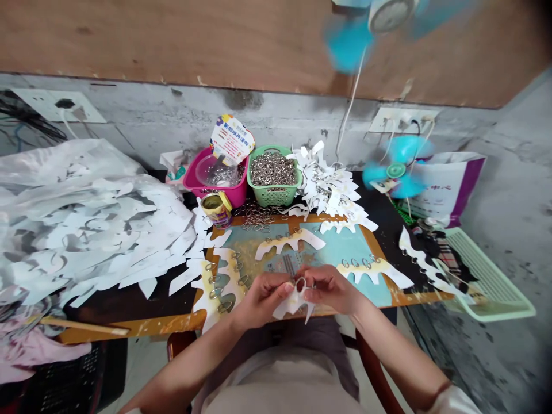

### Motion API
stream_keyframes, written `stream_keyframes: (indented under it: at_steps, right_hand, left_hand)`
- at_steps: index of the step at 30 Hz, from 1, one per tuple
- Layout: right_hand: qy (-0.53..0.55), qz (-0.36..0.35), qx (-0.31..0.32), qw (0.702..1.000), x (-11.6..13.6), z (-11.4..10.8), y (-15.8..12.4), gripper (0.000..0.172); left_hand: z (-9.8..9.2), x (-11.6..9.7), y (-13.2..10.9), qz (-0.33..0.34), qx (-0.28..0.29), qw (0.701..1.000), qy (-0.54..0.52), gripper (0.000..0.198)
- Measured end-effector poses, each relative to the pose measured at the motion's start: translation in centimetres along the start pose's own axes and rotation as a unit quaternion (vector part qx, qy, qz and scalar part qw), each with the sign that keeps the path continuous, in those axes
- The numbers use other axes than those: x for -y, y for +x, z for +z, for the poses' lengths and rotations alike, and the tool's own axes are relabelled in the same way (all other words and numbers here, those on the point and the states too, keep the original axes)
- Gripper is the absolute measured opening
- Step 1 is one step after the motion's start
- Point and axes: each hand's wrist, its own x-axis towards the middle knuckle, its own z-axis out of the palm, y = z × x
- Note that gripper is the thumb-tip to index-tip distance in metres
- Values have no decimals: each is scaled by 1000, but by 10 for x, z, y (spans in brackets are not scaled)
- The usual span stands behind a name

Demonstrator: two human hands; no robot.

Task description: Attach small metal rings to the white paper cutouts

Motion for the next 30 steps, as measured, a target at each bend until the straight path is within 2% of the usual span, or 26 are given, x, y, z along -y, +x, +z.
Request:
stream_keyframes:
  at_steps: [5, 8, 10, 13, 15, 19, 24, 27, 30]
  right_hand:
    - [60, 16, -45, 997, -17, 7, -4, 45]
    - [44, 35, -70, 996, -27, 4, -6, 43]
    - [21, 37, -73, 996, -30, 1, -7, 40]
    - [-1, 40, -63, 997, -29, -2, -7, 37]
    - [6, 43, -50, 998, -27, -2, -7, 37]
    - [19, 43, -58, 997, -22, 3, -6, 37]
    - [95, 55, -53, 993, -22, 8, -9, 38]
    - [66, 50, -34, 996, -23, 5, -10, 44]
    - [20, 61, -54, 997, -23, 3, -9, 47]
  left_hand:
    - [14, 17, -3, -113, -51, 978, -168, 55]
    - [11, 20, 1, -141, -51, 959, -242, 72]
    - [7, 18, 3, -123, -43, 969, -212, 74]
    - [3, 10, 4, -107, -9, 989, -98, 53]
    - [4, 7, 4, -101, 8, 993, -63, 46]
    - [6, 8, 2, -79, -5, 994, -73, 44]
    - [13, 19, -4, -76, 4, 986, -149, 48]
    - [14, 25, -5, -80, -11, 984, -157, 47]
    - [12, 28, -5, -85, -14, 988, -130, 44]
